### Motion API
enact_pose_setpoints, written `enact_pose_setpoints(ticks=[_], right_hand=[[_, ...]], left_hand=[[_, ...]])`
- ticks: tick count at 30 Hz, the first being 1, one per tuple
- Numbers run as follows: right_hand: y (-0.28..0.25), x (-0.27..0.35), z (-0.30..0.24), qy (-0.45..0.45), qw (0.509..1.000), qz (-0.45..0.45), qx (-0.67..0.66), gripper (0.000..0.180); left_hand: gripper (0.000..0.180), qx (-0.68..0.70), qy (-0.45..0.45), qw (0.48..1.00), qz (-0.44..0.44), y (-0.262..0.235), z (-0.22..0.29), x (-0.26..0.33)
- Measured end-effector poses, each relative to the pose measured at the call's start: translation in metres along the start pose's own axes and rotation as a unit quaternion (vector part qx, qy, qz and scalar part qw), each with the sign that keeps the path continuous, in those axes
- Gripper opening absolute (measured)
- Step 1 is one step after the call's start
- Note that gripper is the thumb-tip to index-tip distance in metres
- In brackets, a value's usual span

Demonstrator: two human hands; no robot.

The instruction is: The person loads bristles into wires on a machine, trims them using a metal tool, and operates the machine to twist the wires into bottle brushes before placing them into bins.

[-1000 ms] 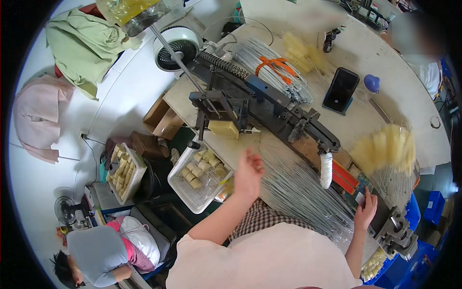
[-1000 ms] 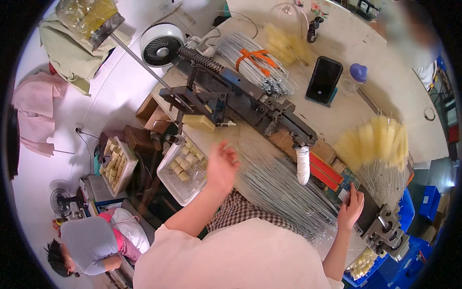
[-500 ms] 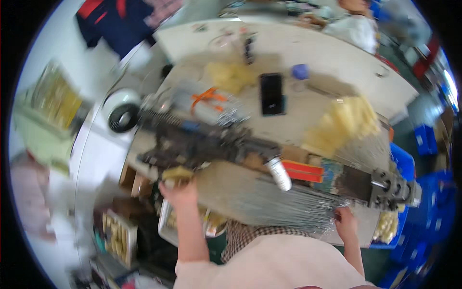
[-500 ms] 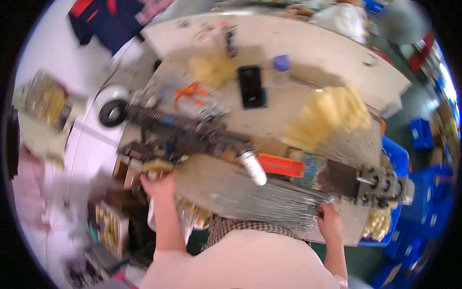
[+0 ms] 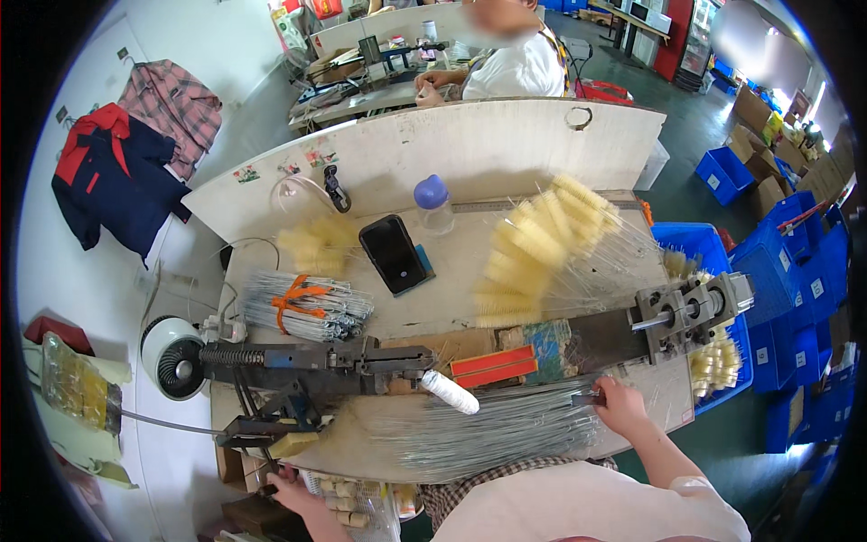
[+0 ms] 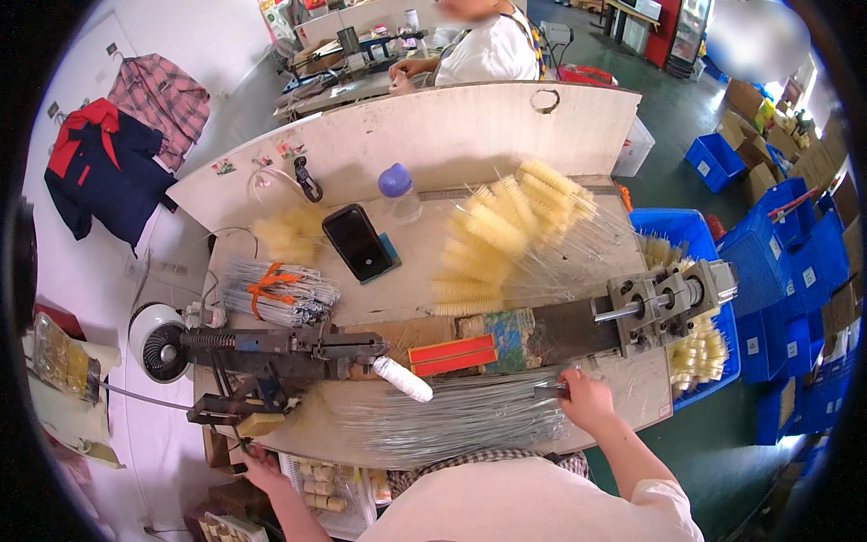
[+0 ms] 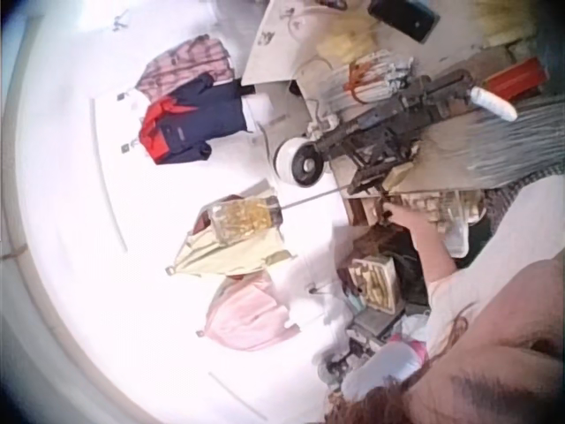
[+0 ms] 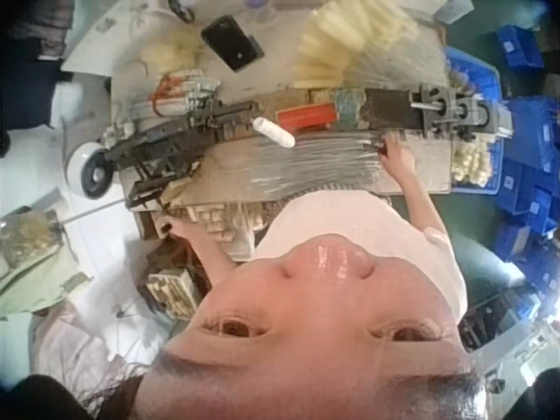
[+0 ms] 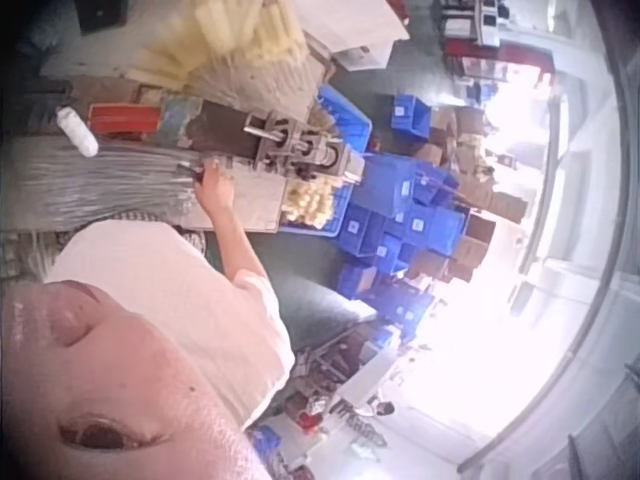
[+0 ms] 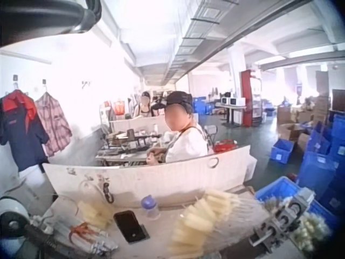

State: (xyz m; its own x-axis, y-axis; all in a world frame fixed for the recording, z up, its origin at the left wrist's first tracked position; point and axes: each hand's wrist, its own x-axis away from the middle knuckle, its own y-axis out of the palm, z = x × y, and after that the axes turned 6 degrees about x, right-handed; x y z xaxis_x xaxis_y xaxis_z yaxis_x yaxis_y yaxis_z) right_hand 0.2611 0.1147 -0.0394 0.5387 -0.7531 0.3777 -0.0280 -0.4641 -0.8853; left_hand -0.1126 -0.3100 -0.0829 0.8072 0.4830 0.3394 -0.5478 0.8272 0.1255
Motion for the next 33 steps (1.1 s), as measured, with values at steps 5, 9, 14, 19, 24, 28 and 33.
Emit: enact_pose_setpoints(ticks=[5, 9, 14, 19, 24, 28, 33], right_hand=[[0.003, -0.001, 0.0, -0.02, 1.0, 0.013, -0.007, 0.03], [0.006, -0.002, -0.001, -0.015, 1.0, 0.014, -0.004, 0.029], [0.01, -0.004, 0.002, -0.037, 0.998, 0.041, 0.026, 0.03], [0.002, 0.004, -0.004, -0.023, 0.999, 0.026, -0.005, 0.026], [-0.004, 0.018, -0.003, -0.049, 0.996, -0.069, 0.004, 0.016], [0.003, 0.016, 0.01, -0.08, 0.996, -0.031, -0.035, 0.016], [0.011, 0.01, 0.036, -0.052, 0.98, 0.047, -0.188, 0.017]], left_hand=[[0.03, -0.063, 0.064, 0.991, 0.097, 0.004, 0.013, -0.008], [0.025, -0.04, 0.059, 0.992, 0.105, 0.023, -0.002, 0.04], [0.027, 0.074, 0.062, 0.995, 0.029, 0.042, -0.032, 0.082], [0.022, -0.03, -0.085, 0.98, -0.178, 0.064, -0.048, 0.151], [0.017, -0.136, 0.002, 0.878, -0.459, 0.073, -0.055, 0.203], [0.017, -0.147, 0.028, 0.805, -0.574, 0.084, -0.06, 0.218], [0.016, -0.161, 0.076, 0.762, -0.623, 0.098, -0.053, 0.229]])
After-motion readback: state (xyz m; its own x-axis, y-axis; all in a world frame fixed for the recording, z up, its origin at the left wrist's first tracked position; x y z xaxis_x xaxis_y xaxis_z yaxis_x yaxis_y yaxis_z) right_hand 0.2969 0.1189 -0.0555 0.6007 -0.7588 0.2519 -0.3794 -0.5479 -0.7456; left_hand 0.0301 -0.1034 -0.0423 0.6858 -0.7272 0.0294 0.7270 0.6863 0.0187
